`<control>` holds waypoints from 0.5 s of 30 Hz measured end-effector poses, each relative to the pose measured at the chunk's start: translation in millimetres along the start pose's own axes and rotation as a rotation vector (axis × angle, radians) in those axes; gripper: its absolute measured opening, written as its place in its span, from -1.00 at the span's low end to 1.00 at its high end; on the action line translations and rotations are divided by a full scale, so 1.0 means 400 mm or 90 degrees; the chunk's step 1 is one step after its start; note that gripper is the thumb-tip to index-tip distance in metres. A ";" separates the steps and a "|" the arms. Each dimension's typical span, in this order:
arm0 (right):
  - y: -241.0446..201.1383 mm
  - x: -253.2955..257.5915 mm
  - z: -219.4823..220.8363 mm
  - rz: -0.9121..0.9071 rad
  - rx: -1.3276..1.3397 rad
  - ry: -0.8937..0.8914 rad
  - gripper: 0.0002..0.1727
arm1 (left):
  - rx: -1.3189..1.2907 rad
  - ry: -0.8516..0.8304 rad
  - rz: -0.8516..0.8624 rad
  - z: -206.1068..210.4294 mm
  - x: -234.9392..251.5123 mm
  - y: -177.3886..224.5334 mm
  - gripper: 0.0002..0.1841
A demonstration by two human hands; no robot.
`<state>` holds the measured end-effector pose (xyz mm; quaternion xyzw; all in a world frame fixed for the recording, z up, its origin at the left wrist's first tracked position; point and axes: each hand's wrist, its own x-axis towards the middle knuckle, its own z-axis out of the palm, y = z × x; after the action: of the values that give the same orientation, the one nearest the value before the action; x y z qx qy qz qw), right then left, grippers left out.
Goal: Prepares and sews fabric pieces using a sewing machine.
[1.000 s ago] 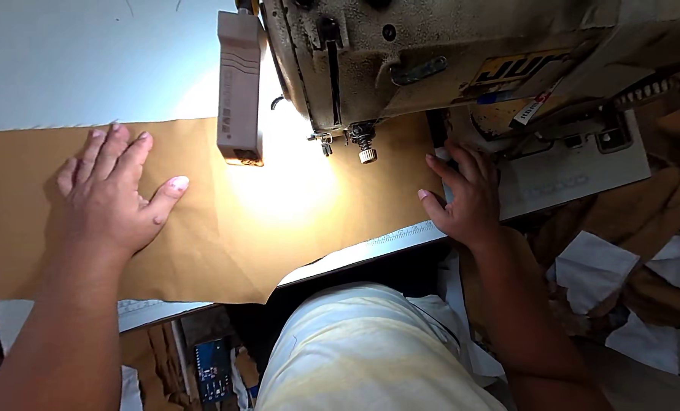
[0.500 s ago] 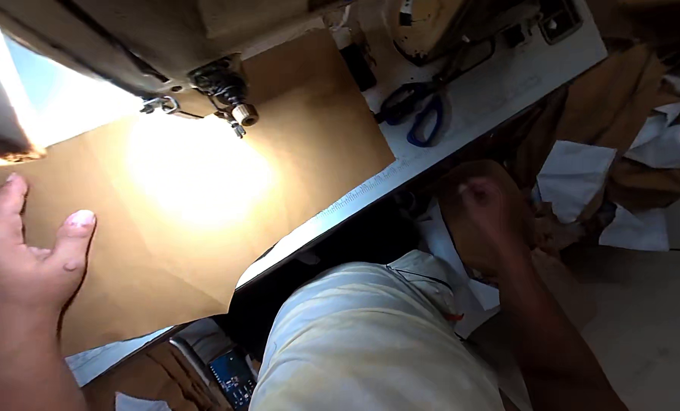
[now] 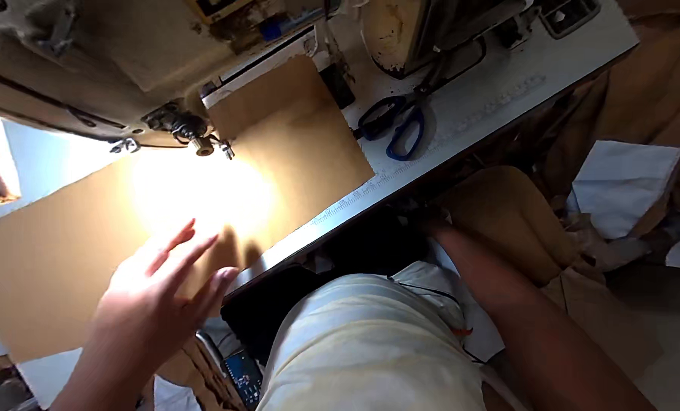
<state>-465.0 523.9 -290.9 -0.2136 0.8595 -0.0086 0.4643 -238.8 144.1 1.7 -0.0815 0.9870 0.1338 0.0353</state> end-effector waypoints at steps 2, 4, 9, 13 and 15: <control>0.026 -0.041 -0.029 -0.016 0.129 0.114 -0.46 | -0.015 -0.033 0.059 0.000 0.081 0.082 -0.39; 0.059 -0.108 -0.052 0.003 0.347 0.289 -0.50 | -0.037 -0.031 0.181 0.013 0.178 0.165 -0.42; 0.150 -0.295 -0.072 0.120 0.703 0.428 -0.40 | 0.019 -0.059 0.353 0.095 0.447 0.353 -0.41; 0.211 -0.416 -0.038 0.171 0.663 0.398 -0.47 | 0.085 -0.093 0.301 0.147 0.546 0.430 -0.32; 0.256 -0.446 -0.027 0.206 0.738 0.468 -0.40 | 0.081 -0.088 0.280 0.152 0.547 0.434 -0.36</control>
<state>-425.2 681.9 -164.7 0.2152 0.8386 -0.4676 0.1782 -480.8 292.4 -32.0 0.1472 0.9827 0.0810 0.0781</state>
